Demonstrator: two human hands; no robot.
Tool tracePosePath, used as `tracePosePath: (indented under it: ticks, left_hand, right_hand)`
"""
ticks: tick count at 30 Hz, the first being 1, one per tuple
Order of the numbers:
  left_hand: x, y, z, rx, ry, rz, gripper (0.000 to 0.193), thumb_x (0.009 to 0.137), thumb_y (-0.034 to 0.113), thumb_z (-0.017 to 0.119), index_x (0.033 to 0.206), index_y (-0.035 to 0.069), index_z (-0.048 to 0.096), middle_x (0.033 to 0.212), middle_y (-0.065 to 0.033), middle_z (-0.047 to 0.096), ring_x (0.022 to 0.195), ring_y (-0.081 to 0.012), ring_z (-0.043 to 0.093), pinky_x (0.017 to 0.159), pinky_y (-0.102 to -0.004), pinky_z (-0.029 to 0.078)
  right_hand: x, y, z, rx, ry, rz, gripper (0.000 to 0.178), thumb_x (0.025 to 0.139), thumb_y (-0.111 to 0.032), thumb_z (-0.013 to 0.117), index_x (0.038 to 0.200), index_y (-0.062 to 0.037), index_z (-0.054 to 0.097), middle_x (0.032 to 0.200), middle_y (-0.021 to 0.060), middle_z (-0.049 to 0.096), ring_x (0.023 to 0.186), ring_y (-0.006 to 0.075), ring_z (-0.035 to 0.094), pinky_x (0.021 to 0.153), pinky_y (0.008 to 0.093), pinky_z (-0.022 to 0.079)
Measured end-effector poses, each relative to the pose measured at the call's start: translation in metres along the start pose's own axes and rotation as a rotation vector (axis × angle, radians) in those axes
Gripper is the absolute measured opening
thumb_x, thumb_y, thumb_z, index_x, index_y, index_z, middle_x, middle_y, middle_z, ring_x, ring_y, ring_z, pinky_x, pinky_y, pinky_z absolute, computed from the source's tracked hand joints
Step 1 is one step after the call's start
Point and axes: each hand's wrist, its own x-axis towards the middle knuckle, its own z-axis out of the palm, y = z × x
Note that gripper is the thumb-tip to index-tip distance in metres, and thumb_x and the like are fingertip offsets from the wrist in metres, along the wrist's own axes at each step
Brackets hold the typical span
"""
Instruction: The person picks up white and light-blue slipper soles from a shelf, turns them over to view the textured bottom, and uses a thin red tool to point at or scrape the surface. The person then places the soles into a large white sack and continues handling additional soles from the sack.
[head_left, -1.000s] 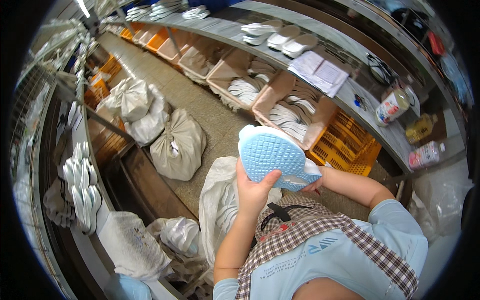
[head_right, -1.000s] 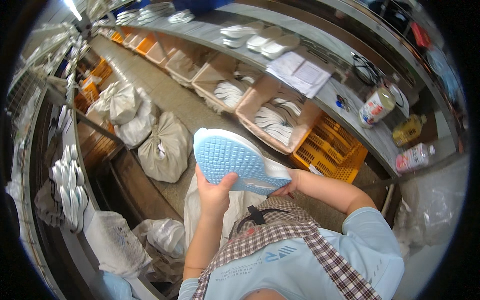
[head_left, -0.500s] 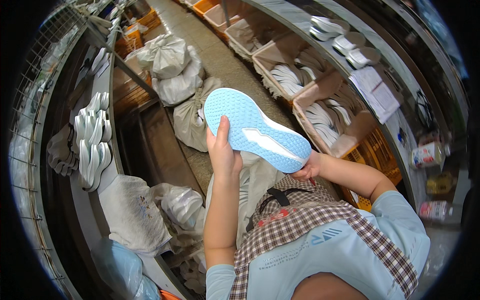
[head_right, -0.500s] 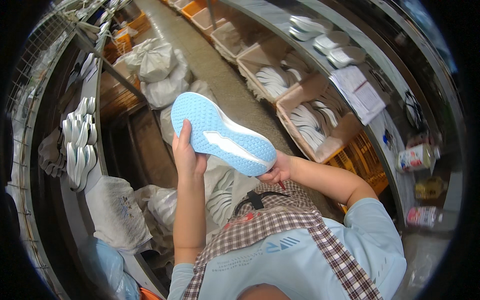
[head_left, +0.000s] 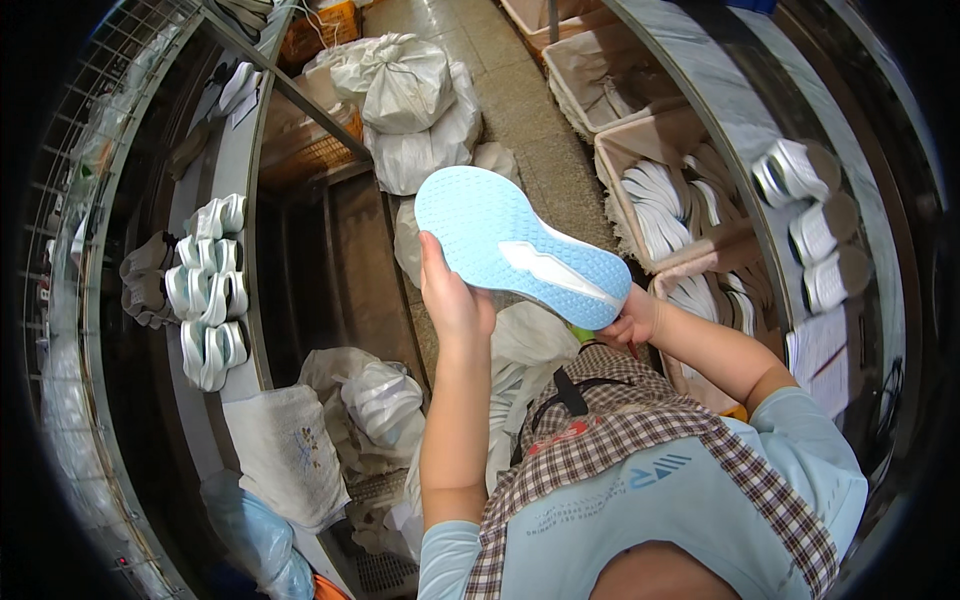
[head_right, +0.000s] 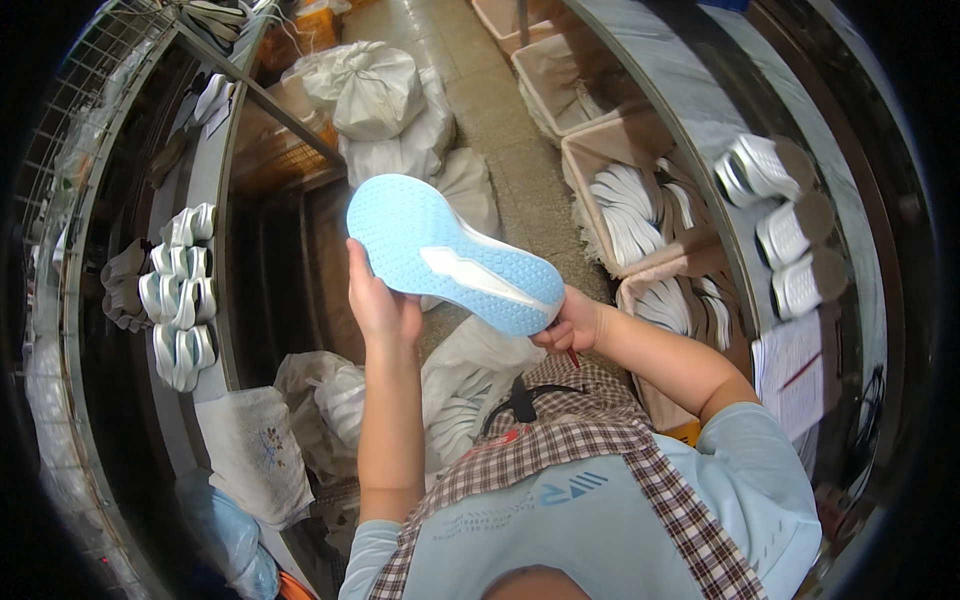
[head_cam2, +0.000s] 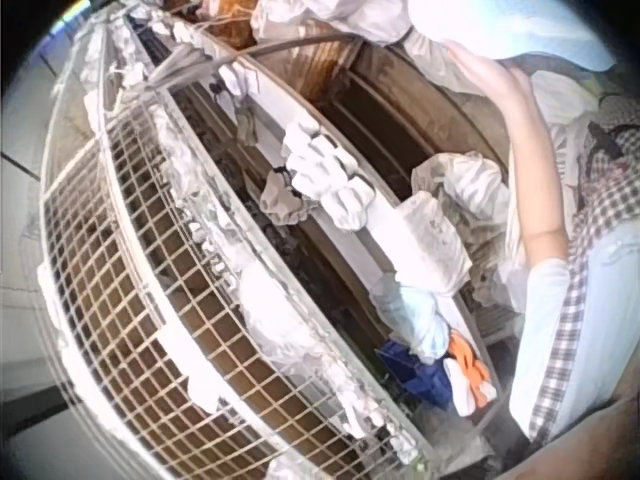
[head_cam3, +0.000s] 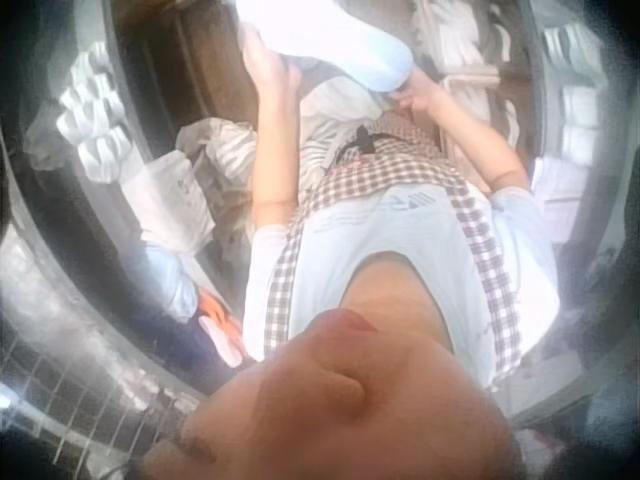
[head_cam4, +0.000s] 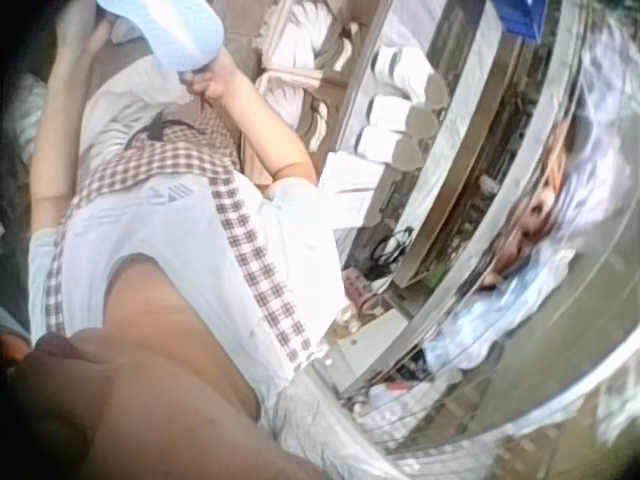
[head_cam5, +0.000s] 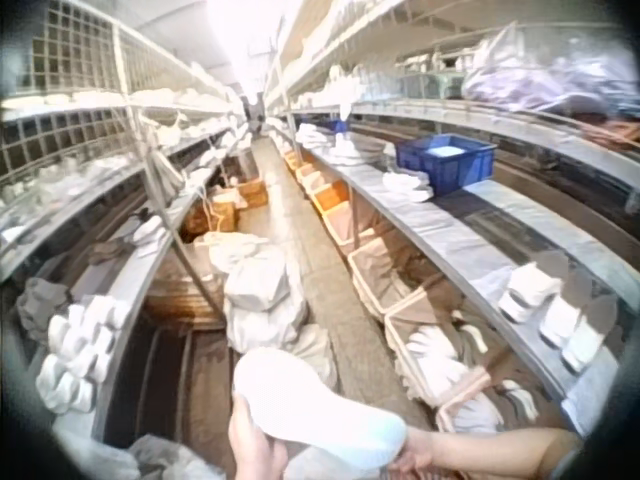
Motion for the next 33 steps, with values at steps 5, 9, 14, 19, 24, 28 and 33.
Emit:
tracePosePath:
  ticks: [5,9,14,19,24,28,33]
  left_hand:
    - [0.060,0.001,0.014,0.088,0.133,-0.087,0.047,0.099,0.039,0.034,0.125,0.001,0.043,0.115,-0.0104,0.058,0.097,-0.0225,0.061,0.073,-0.0356,0.055]
    - [0.093,-0.001,0.013,0.046,0.246,-0.085,0.048,0.098,0.042,0.036,0.126,0.004,0.044,0.116,-0.0095,0.058,0.099,-0.0234,0.061,0.074,-0.0364,0.055]
    - [0.108,-0.003,0.005,0.112,0.331,-0.081,0.050,0.097,0.043,0.037,0.127,0.004,0.044,0.119,-0.0071,0.057,0.105,-0.0227,0.058,0.081,-0.0374,0.051]
    - [0.125,-0.006,-0.002,-0.106,-0.040,-0.027,0.059,0.096,0.049,0.033,0.137,0.007,0.035,0.136,-0.0090,0.043,0.121,-0.0268,0.044,0.101,-0.0411,0.036]
    - [0.132,0.001,-0.013,-0.006,-0.059,0.074,0.034,0.099,0.028,0.042,0.121,0.003,0.049,0.114,-0.0051,0.057,0.104,-0.0167,0.054,0.092,-0.0333,0.043]
    - [0.119,0.008,-0.004,0.141,-0.224,0.238,0.037,0.095,0.024,0.052,0.120,-0.003,0.048,0.108,-0.0079,0.059,0.095,-0.0143,0.057,0.083,-0.0284,0.047]
    - [0.076,0.029,0.000,0.190,-0.177,0.310,0.056,0.089,0.027,0.062,0.130,-0.002,0.037,0.111,-0.0072,0.057,0.099,-0.0141,0.055,0.089,-0.0274,0.042]
  right_hand:
    - [0.014,-0.074,0.015,-0.059,0.112,0.019,0.045,0.093,-0.037,0.033,0.106,0.0006,0.055,0.066,0.0188,0.058,0.033,0.0042,0.031,0.028,0.0144,0.024]
    - [0.028,-0.105,0.018,-0.031,0.093,0.057,0.045,0.094,-0.036,0.032,0.101,0.0010,0.056,0.065,0.0174,0.058,0.033,0.0044,0.032,0.027,0.0153,0.024]
    - [0.040,-0.114,0.019,-0.014,0.120,0.109,0.050,0.094,-0.041,0.032,0.100,0.0019,0.056,0.071,0.0184,0.059,0.033,0.0047,0.031,0.027,0.0162,0.023]
    - [0.046,-0.105,0.040,-0.026,-0.033,0.178,0.049,0.093,-0.042,0.037,0.103,0.0027,0.056,0.083,0.0226,0.061,0.036,0.0049,0.030,0.028,0.0161,0.024]
    - [0.042,-0.104,0.052,0.029,0.199,0.140,0.031,0.090,-0.026,0.047,0.107,-0.0013,0.053,0.069,0.0095,0.048,0.040,0.0014,0.032,0.031,0.0134,0.024]
    - [0.050,-0.107,0.036,0.090,0.006,0.236,0.037,0.093,-0.032,0.037,0.110,-0.0021,0.052,0.065,0.0069,0.042,0.039,0.0021,0.031,0.031,0.0130,0.024]
    - [0.066,-0.089,0.029,0.063,-0.057,0.298,0.041,0.094,-0.035,0.036,0.113,-0.0024,0.052,0.064,0.0066,0.042,0.041,0.0022,0.030,0.031,0.0134,0.025]
